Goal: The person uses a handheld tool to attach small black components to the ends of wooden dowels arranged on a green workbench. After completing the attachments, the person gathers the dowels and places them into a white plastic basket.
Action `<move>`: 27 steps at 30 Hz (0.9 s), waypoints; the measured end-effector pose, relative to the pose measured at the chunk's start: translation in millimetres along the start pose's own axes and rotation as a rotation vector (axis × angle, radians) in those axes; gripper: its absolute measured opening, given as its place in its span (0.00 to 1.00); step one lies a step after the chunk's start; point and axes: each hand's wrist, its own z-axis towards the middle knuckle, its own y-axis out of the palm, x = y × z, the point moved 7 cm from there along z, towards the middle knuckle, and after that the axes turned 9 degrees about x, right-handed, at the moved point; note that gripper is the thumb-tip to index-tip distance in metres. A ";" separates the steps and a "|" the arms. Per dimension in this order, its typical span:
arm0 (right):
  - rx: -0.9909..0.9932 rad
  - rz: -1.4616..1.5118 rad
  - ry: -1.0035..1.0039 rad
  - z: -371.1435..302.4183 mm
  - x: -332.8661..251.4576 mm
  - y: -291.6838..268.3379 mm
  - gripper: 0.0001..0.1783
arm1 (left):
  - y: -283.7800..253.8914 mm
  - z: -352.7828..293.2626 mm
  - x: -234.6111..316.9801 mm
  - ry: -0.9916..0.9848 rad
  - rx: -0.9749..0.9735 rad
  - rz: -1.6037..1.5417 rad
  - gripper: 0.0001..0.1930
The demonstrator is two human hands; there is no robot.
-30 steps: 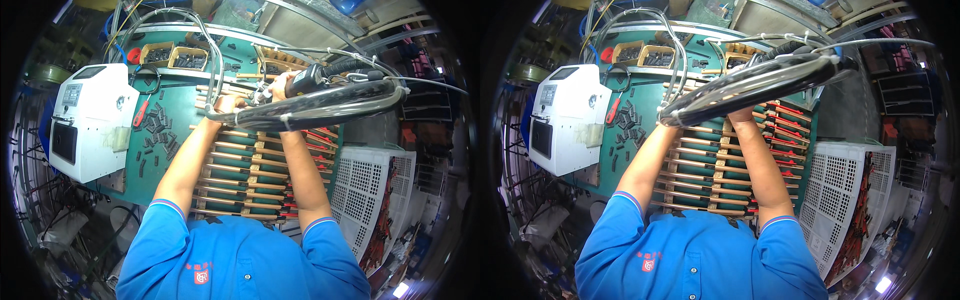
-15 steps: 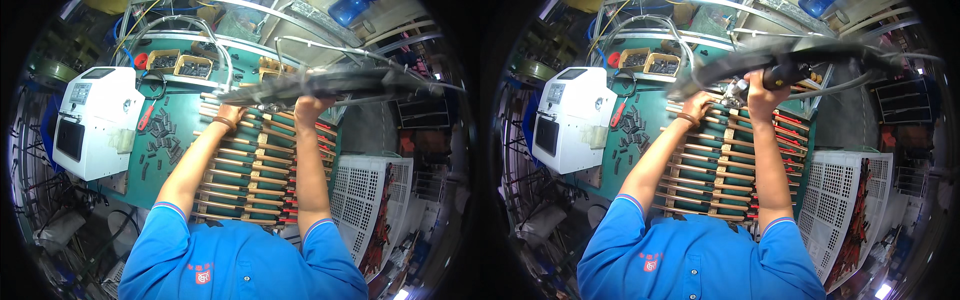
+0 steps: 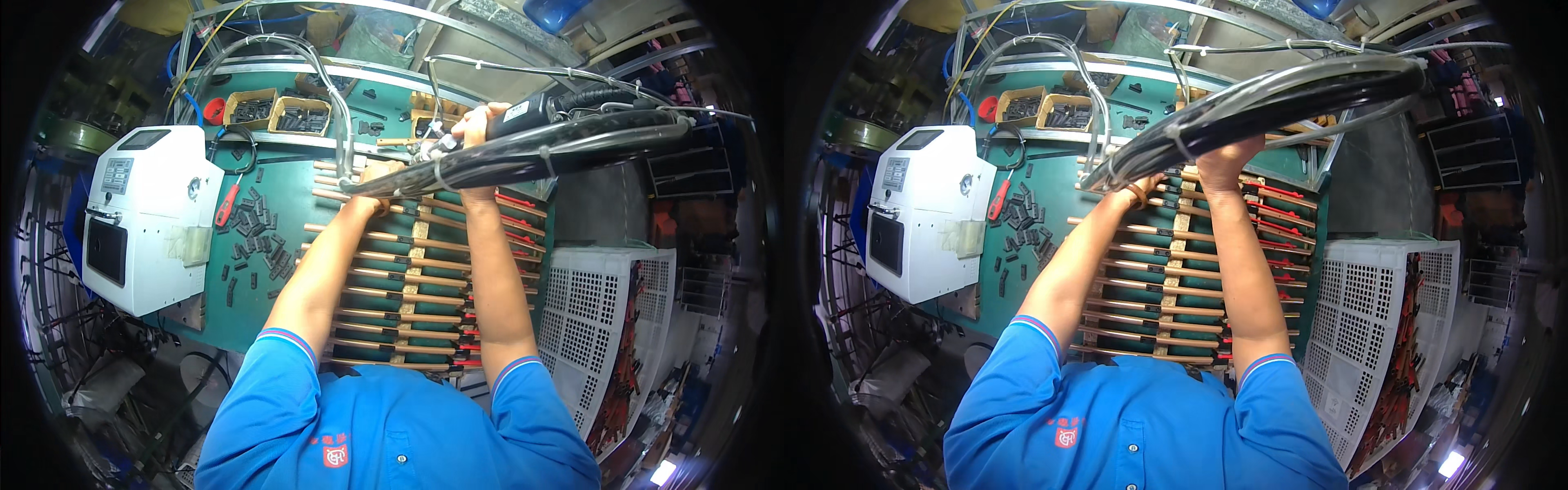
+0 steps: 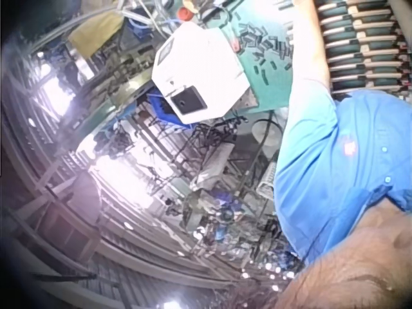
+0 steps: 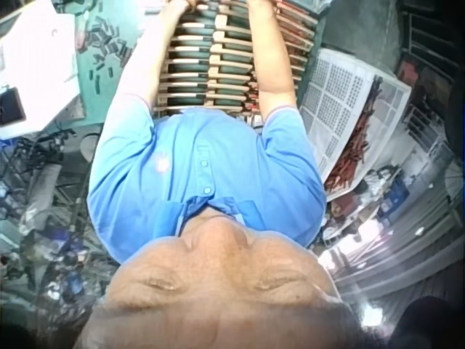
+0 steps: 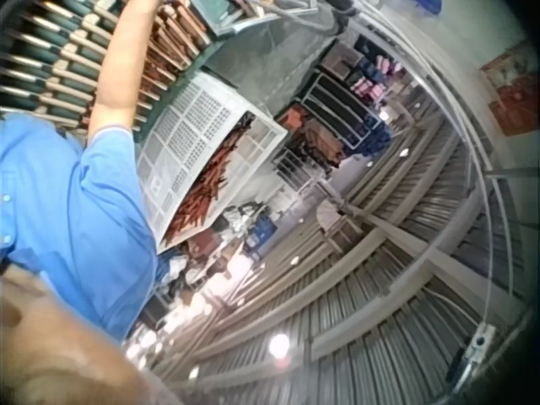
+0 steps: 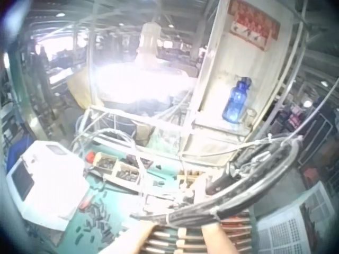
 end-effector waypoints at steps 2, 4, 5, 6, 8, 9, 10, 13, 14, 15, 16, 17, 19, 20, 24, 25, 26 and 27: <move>-0.002 -0.020 0.005 -0.7 0.7 1.0 0.13 | 2.2 1.5 -0.8 -0.045 -0.028 -0.168 0.20; -0.011 -0.064 -0.026 -0.6 -1.7 1.9 0.13 | 4.1 0.7 6.2 -0.078 -0.065 -0.296 0.19; -0.037 -0.053 -0.030 -3.6 -6.1 10.6 0.13 | 8.7 9.1 -15.4 -0.014 -0.047 -0.427 0.19; -0.057 -0.050 -0.036 -6.1 -8.4 15.9 0.13 | 14.9 16.7 -31.0 0.016 0.020 -0.619 0.16; -0.111 0.010 0.012 -13.0 -7.5 20.5 0.15 | 15.1 21.7 -37.4 0.119 0.110 -1.002 0.10; -0.138 0.043 0.045 -16.6 -5.1 19.4 0.17 | 13.4 21.9 -31.2 0.152 0.108 -0.871 0.10; -0.164 0.075 0.080 -20.7 -2.6 18.8 0.20 | 10.1 22.3 -27.0 0.170 0.119 -0.728 0.11; -0.191 0.726 0.530 -18.9 22.5 9.6 0.21 | -2.7 3.0 10.5 0.119 0.065 -0.350 0.14; -0.175 0.835 0.606 -22.2 24.4 14.6 0.22 | 3.0 8.4 -3.8 0.125 0.080 -0.439 0.14; -0.162 0.685 0.488 -18.0 17.1 17.2 0.23 | 10.2 14.6 -19.7 0.131 0.092 -0.529 0.14; -0.185 0.669 0.466 -18.2 13.7 23.3 0.23 | 17.9 22.5 -38.2 0.150 0.109 -0.630 0.14; -0.194 0.641 0.434 -16.5 12.4 23.0 0.22 | 19.6 24.9 -38.8 0.173 0.114 -0.680 0.14; -0.261 0.787 0.536 -19.3 15.1 29.1 0.20 | 22.2 28.5 -41.2 0.216 0.130 -0.722 0.14; -0.280 0.826 0.572 -20.3 14.6 31.0 0.19 | 22.0 28.4 -38.6 0.225 0.131 -0.709 0.14; -0.355 0.758 0.558 -19.9 11.9 29.8 0.19 | 20.5 28.1 -33.1 0.218 0.123 -0.640 0.14; -0.321 0.710 0.535 -21.4 17.5 24.9 0.19 | 20.7 27.8 -32.5 0.206 0.121 -0.626 0.14; -0.354 0.768 0.549 -22.8 15.3 29.0 0.19 | 20.7 27.1 -35.5 0.191 0.123 -0.611 0.14; -0.390 0.843 0.580 -24.5 12.5 32.9 0.18 | 20.6 28.2 -37.3 0.177 0.120 -0.598 0.14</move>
